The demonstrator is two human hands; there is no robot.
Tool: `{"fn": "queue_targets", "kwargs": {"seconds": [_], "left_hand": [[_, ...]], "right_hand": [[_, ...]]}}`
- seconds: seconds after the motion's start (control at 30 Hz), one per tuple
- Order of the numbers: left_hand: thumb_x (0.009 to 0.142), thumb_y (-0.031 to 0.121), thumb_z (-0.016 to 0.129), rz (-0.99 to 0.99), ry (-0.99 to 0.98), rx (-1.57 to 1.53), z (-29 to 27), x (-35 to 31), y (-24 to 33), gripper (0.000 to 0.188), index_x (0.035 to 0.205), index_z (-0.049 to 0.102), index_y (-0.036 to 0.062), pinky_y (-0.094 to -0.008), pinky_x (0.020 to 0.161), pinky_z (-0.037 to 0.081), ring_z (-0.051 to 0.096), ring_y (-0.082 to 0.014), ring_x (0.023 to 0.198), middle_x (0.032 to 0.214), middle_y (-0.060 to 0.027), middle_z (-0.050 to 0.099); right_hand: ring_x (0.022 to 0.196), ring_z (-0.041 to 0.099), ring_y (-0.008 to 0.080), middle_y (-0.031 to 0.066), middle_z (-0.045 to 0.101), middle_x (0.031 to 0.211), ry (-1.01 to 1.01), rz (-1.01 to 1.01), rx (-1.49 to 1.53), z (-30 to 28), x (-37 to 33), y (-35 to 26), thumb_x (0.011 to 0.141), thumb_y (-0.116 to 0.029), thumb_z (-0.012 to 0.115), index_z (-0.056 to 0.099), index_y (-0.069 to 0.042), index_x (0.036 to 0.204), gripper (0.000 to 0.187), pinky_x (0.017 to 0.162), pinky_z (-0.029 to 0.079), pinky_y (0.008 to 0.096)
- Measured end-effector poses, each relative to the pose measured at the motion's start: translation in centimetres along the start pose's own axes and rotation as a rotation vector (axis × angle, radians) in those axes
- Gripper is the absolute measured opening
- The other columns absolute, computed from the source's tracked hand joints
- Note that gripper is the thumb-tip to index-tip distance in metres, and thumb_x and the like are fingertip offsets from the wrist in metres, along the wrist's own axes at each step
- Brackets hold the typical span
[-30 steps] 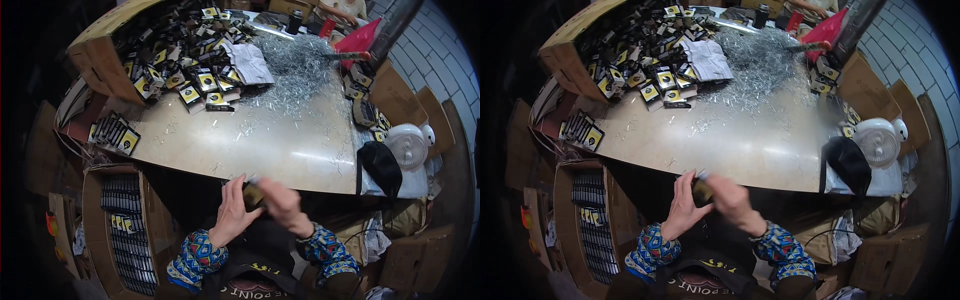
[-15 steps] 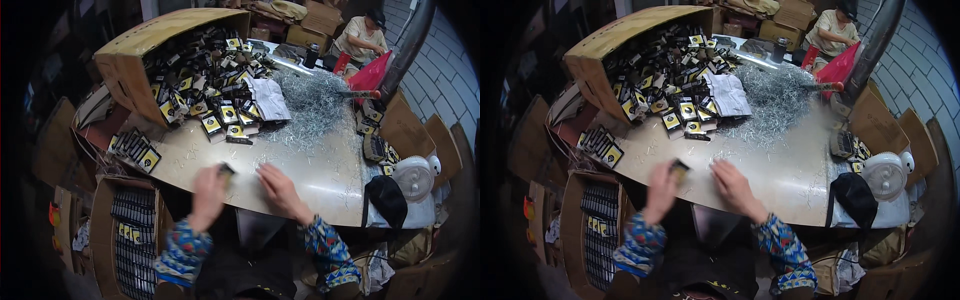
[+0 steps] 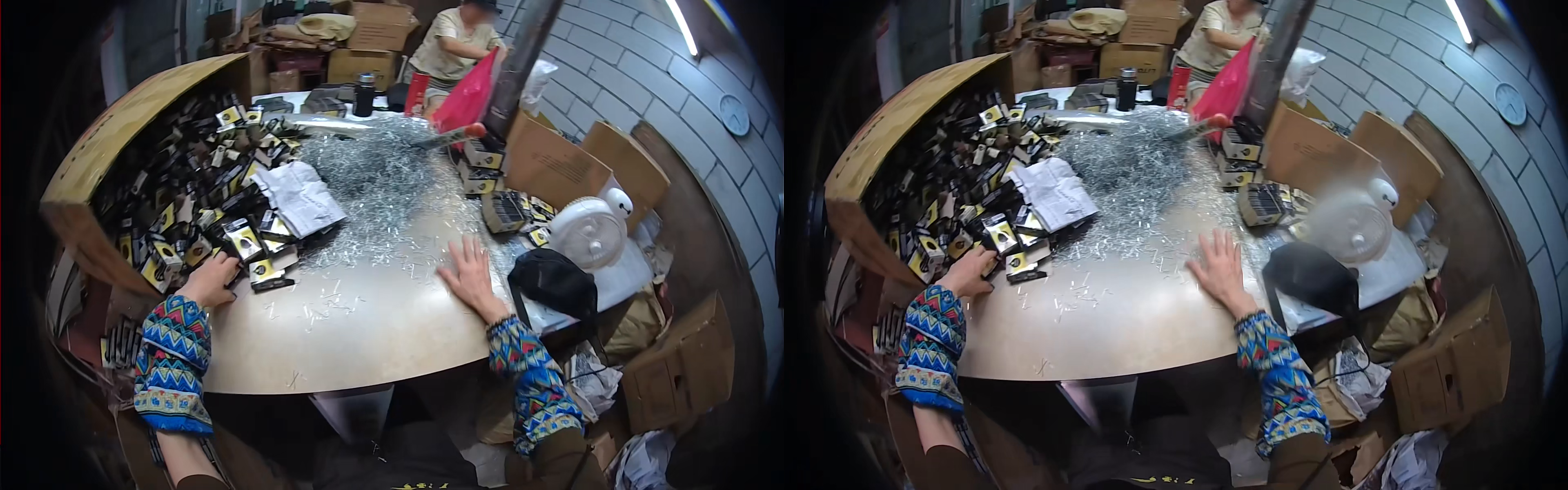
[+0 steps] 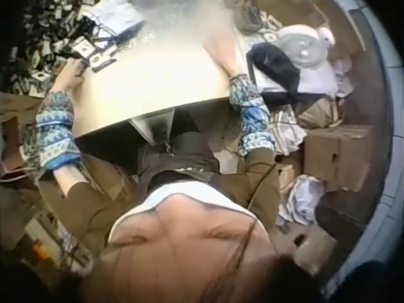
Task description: Packaging small rectangular boxes from a larger container into individual plastic bags.
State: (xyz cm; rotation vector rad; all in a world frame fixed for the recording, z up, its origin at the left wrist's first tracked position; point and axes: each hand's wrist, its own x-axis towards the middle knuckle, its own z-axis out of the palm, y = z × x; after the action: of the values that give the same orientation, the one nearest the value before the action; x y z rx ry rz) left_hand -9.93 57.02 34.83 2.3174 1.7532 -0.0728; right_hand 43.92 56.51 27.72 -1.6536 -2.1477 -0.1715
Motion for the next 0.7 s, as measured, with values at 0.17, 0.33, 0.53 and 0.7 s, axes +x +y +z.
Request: {"fn": "queue_targets", "kwargs": {"seconds": [0.17, 0.33, 0.53, 0.7], "left_hand": [[0.063, 0.041, 0.080, -0.029, 0.014, 0.038, -0.5, -2.1, 3.0, 0.071, 0.115, 0.052, 0.0013, -0.0407, 0.090, 0.048, 0.054, -0.0354, 0.107, 0.112, -0.0212, 0.054], [0.077, 0.043, 0.076, -0.023, 0.451, -0.018, 5.2, -6.6, 5.5, 0.059, 0.108, 0.052, -0.0020, -0.0428, 0.088, 0.046, 0.056, -0.0385, 0.100, 0.106, -0.0226, 0.058], [0.089, 0.034, 0.067, -0.262, 0.575, -0.260, 8.7, -9.8, 6.9, 0.042, 0.103, 0.056, -0.0034, -0.0464, 0.082, 0.044, 0.055, -0.0411, 0.094, 0.096, -0.0240, 0.060], [0.097, 0.023, 0.058, -0.353, 0.559, -0.806, 9.4, -14.2, 10.3, 0.028, 0.111, 0.056, -0.0014, -0.0341, 0.082, 0.046, 0.060, -0.0275, 0.091, 0.101, -0.0150, 0.060]], "right_hand": [[0.145, 0.021, 0.0390, 0.0222, 0.029, 0.154, -0.300, 0.139, 0.059, 1.5, 2.1, -2.6, 0.100, -0.045, 0.042, 0.041, -0.011, 0.145, 0.057, 0.118, 0.015, 0.0525], [0.145, 0.024, 0.0374, 0.0221, 0.031, 0.153, -0.292, -0.041, 0.132, 2.6, 0.1, -11.6, 0.101, -0.039, 0.041, 0.040, -0.011, 0.145, 0.052, 0.117, 0.016, 0.0526], [0.141, 0.032, 0.0377, 0.0228, 0.039, 0.148, -0.241, -0.327, 0.237, 3.0, -0.1, -16.7, 0.100, -0.029, 0.048, 0.045, -0.008, 0.141, 0.046, 0.116, 0.025, 0.0485], [0.133, 0.045, 0.0368, 0.0237, 0.053, 0.136, -0.199, -0.274, 0.779, 1.1, -0.3, -15.7, 0.096, -0.019, 0.058, 0.059, 0.001, 0.127, 0.036, 0.112, 0.035, 0.0378]]}}
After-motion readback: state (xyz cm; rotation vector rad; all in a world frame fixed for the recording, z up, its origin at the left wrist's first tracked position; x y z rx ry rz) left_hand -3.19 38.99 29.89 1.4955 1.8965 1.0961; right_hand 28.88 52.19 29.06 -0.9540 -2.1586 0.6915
